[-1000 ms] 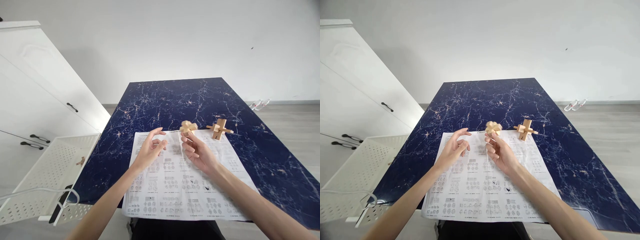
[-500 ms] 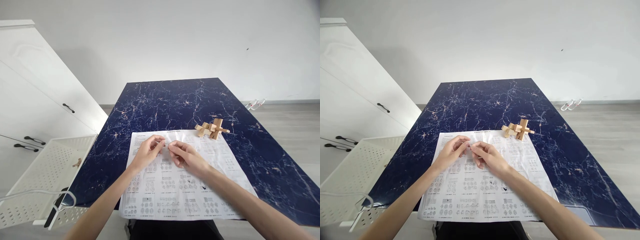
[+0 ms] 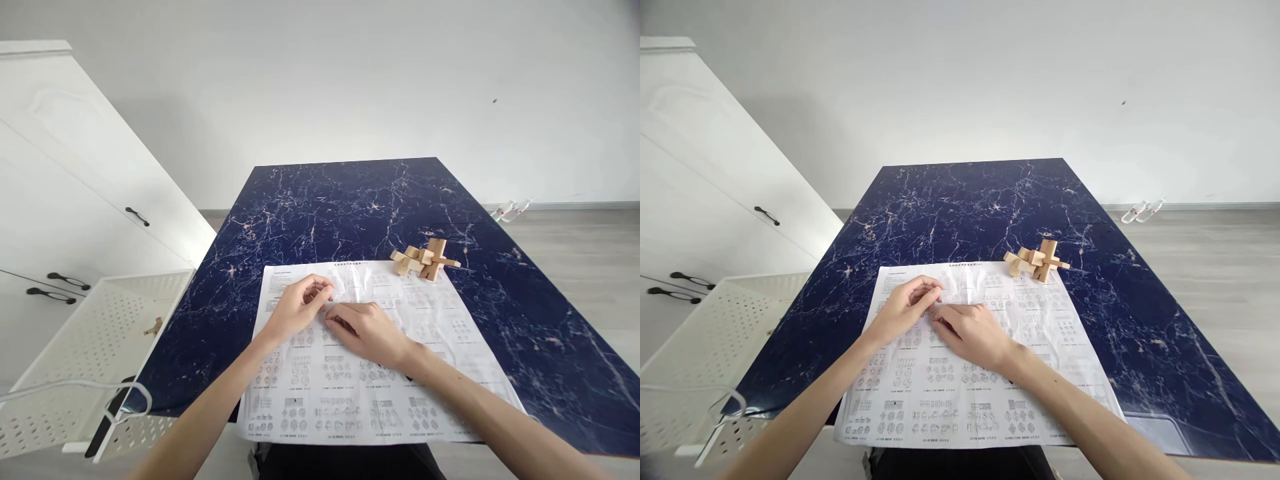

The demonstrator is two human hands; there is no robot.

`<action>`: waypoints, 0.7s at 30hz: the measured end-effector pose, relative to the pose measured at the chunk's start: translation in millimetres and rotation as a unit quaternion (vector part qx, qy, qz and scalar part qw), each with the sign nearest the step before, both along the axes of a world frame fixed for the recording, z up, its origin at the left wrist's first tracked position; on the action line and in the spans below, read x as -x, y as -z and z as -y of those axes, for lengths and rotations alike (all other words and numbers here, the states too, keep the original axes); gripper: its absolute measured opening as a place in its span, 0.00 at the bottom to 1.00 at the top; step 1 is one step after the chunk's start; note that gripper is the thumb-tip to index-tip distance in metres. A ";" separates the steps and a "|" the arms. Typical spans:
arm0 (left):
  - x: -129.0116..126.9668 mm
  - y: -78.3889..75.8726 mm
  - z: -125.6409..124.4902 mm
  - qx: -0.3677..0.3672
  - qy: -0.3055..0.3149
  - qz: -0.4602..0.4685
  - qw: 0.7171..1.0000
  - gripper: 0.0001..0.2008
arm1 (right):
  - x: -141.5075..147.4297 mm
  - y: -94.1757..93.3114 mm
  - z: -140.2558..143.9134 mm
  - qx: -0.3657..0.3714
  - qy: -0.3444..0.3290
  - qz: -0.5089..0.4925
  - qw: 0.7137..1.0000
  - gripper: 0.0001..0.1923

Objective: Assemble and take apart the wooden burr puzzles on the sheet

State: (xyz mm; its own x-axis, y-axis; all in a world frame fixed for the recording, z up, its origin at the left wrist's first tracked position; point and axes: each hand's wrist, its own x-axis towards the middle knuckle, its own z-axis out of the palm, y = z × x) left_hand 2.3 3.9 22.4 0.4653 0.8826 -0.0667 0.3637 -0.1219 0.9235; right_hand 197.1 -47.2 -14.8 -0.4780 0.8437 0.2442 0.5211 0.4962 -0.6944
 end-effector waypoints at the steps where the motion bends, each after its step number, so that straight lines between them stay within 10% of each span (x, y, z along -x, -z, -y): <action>1: -0.1 -0.3 0.1 0.000 0.000 0.000 1.000 0.16 | 0.1 0.1 0.0 0.001 0.000 0.001 1.000 0.12; 21: 0.8 1.3 -0.4 0.001 -0.003 0.001 1.000 0.16 | 0.2 0.2 -1.2 -0.027 -0.008 0.013 1.000 0.13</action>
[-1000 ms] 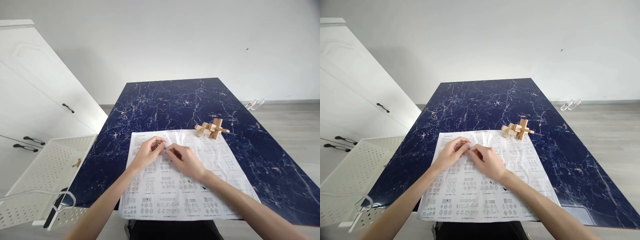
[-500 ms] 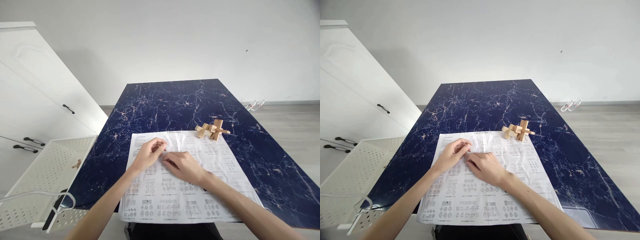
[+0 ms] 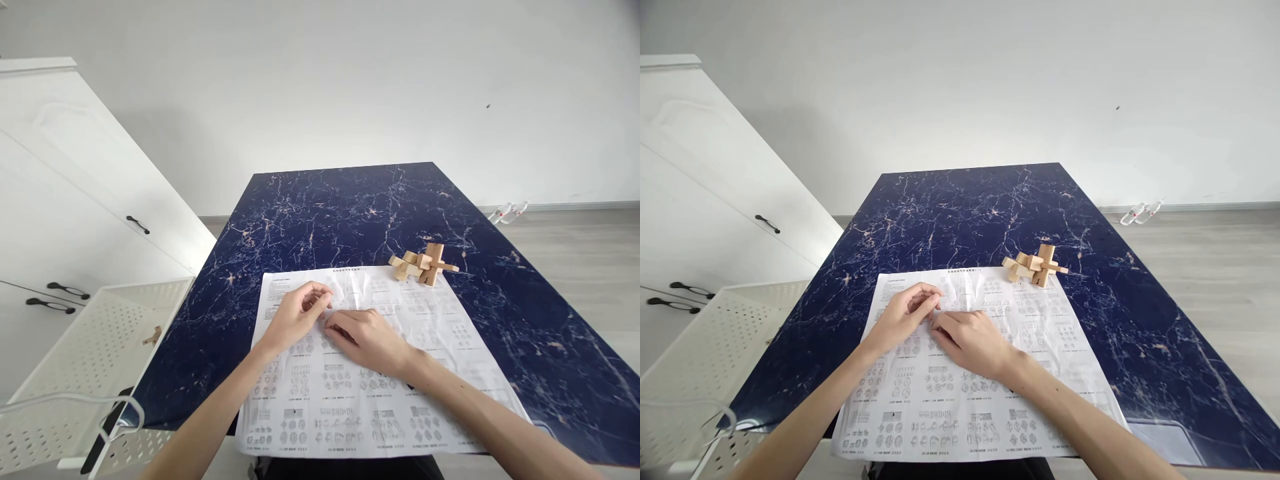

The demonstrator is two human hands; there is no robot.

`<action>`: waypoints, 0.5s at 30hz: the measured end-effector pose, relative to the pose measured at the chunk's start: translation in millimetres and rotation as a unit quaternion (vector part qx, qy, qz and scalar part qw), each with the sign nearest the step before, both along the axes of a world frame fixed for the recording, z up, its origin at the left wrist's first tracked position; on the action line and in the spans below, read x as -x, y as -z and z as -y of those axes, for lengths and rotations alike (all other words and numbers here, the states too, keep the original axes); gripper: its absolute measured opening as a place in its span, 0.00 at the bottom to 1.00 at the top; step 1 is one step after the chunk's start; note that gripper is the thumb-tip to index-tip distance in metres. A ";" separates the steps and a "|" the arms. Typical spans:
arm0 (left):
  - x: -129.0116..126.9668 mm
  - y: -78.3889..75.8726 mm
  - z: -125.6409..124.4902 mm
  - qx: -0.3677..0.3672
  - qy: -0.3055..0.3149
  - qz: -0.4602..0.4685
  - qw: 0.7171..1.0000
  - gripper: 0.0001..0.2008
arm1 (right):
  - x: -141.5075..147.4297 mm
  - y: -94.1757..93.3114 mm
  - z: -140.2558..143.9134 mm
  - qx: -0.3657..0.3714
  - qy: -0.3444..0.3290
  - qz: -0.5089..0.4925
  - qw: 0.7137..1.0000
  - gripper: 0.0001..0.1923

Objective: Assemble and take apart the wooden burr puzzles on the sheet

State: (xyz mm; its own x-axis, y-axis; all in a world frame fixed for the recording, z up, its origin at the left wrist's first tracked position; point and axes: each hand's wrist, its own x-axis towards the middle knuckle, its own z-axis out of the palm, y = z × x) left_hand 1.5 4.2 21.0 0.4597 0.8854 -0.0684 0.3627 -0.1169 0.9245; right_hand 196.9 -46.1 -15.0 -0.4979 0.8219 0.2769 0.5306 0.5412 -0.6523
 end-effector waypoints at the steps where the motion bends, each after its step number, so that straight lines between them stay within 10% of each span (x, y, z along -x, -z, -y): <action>1: 0.0 -0.1 0.0 0.001 0.000 0.001 1.000 0.16 | 0.1 0.0 -0.1 -0.001 0.001 0.000 1.000 0.13; 15: -0.2 -1.6 0.7 -0.012 -0.001 -0.013 1.000 0.16 | 1.3 1.5 -0.4 -0.015 -0.001 0.009 1.000 0.14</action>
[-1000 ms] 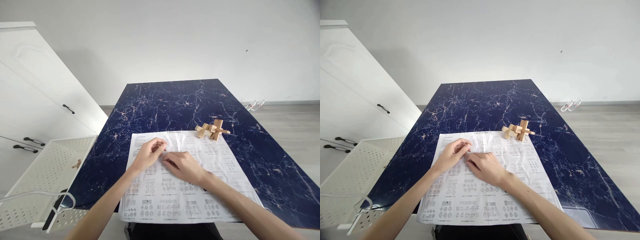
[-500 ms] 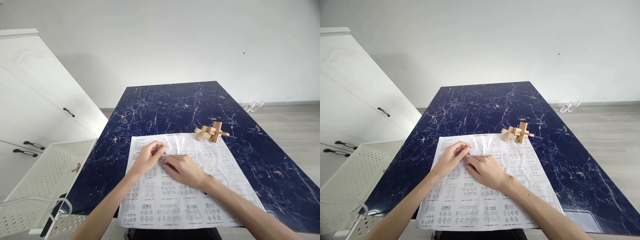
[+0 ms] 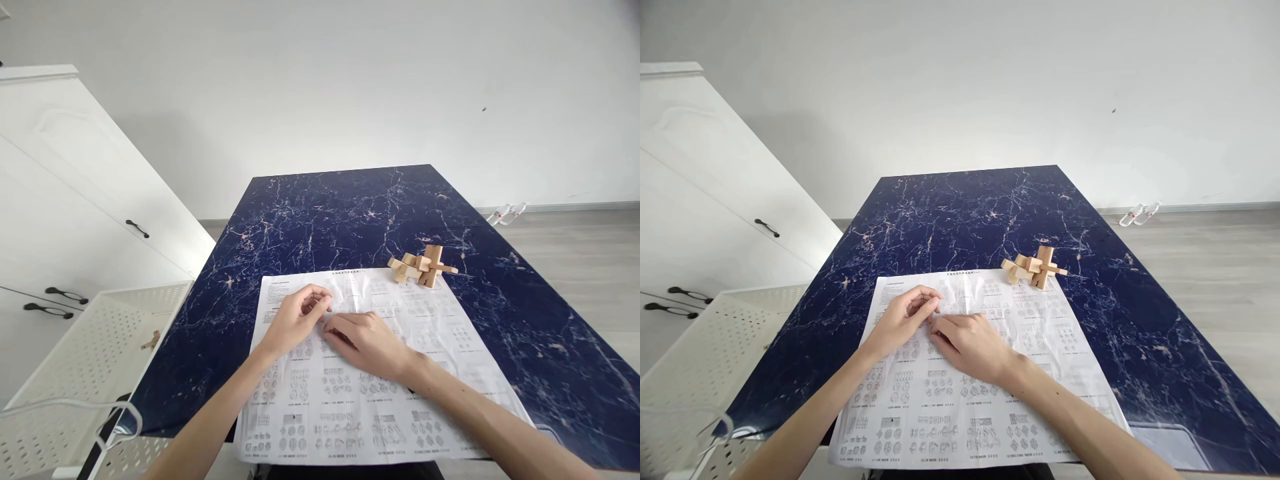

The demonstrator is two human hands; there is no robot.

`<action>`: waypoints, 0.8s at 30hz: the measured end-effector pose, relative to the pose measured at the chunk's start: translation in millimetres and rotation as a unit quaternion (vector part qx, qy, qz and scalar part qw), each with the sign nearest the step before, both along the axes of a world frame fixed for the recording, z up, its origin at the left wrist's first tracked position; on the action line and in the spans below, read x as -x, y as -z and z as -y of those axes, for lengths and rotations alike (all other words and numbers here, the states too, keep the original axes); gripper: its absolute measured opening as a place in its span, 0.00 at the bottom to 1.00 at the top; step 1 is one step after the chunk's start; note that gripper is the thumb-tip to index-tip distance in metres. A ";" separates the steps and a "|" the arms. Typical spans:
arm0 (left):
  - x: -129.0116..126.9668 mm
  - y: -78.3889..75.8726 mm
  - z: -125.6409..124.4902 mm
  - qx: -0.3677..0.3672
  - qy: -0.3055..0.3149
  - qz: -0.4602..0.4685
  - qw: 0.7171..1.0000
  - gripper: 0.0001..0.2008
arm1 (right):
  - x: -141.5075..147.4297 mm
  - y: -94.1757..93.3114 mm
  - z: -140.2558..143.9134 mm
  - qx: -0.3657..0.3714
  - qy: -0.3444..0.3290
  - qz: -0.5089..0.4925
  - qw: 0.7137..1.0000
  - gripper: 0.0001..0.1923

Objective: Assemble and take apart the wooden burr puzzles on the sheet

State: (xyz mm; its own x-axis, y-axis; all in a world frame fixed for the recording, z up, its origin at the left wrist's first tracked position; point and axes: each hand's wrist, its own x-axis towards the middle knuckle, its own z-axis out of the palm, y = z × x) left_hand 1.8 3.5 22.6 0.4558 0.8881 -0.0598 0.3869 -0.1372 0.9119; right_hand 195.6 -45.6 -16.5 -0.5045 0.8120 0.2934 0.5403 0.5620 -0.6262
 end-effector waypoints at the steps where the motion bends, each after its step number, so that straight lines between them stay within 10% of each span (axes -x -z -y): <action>1: 0.0 0.4 -0.1 0.000 0.000 0.001 1.000 0.16 | 0.1 -0.1 0.0 0.000 -0.001 0.000 1.000 0.14; 24: -0.2 0.6 -0.5 0.008 0.004 0.001 1.000 0.17 | -0.2 -7.6 -0.6 0.088 0.012 -0.076 0.993 0.12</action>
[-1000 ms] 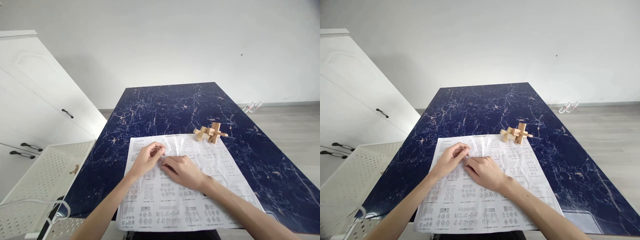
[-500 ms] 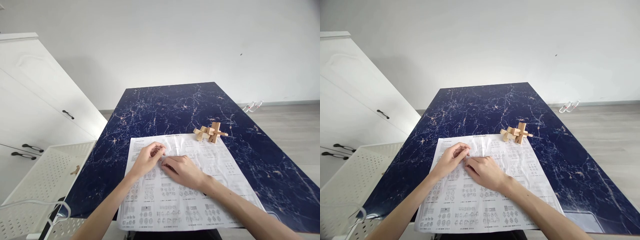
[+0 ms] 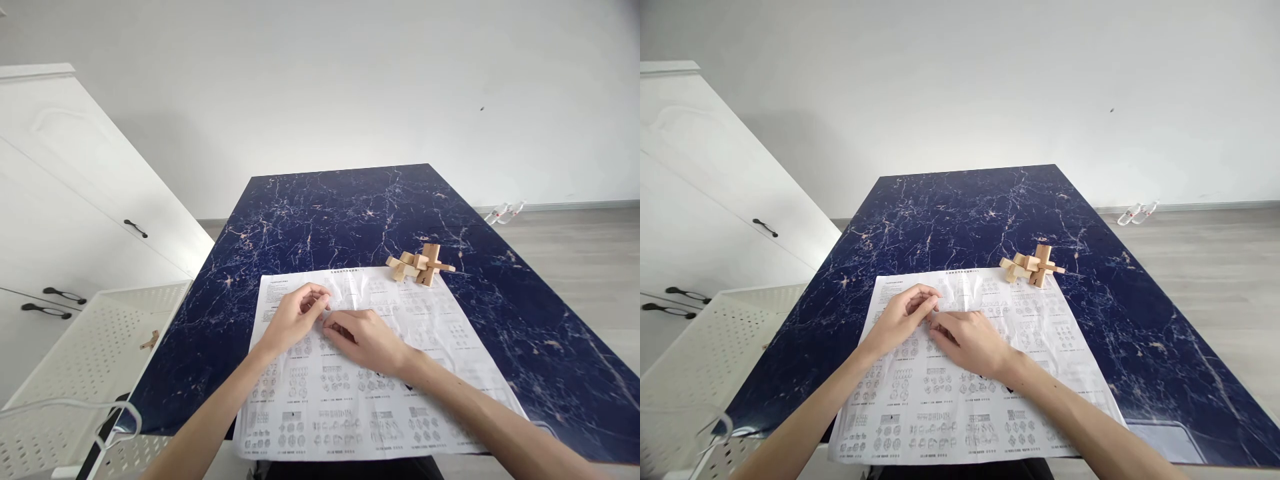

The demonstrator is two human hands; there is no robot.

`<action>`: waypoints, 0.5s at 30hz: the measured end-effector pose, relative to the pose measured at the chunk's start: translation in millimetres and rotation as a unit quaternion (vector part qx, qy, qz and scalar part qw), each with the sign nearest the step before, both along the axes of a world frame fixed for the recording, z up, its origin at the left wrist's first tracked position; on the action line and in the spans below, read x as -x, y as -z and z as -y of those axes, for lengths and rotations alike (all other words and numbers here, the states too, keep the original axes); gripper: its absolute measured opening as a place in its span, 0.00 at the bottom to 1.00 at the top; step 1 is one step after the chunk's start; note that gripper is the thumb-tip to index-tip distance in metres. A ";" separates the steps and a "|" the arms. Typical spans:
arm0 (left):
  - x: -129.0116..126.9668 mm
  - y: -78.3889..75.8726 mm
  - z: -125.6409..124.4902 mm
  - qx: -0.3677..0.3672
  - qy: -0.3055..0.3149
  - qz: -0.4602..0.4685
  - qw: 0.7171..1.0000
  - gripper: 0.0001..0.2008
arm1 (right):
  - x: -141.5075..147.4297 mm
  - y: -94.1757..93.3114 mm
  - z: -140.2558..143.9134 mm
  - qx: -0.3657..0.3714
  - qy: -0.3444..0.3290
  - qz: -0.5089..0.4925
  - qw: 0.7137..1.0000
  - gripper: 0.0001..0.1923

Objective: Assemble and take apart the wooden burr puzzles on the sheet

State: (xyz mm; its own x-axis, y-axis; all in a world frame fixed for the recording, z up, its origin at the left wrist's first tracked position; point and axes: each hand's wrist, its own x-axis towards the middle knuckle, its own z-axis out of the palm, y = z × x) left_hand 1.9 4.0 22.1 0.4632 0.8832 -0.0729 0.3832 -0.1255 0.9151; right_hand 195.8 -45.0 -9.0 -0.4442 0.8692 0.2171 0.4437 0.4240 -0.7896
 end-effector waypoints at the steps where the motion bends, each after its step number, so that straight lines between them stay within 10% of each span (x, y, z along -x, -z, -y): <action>1: 0.2 0.4 -0.1 -0.001 0.003 0.001 1.000 0.17 | -0.8 -2.1 -0.8 0.033 0.010 -0.032 0.999 0.11; 5: 0.7 3.0 -0.7 0.004 0.003 0.019 1.000 0.16 | -11.4 -10.6 -9.7 0.209 0.065 -0.277 0.936 0.18; 10: 1.1 3.5 -0.5 0.019 -0.005 0.023 1.000 0.15 | -44.1 -12.2 -26.9 0.278 0.072 -0.616 0.734 0.33; 15: 1.0 -1.6 0.8 0.023 -0.006 0.010 1.000 0.16 | -78.7 -0.2 -36.4 0.280 -0.016 -0.801 0.530 0.26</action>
State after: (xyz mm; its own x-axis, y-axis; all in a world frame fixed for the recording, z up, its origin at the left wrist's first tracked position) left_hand 0.9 3.2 23.7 0.4551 0.8843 -0.1045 0.3655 -0.0785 0.9275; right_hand 274.5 -8.7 -8.8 -0.0968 0.9940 0.0506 -0.9849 -0.0883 -0.1489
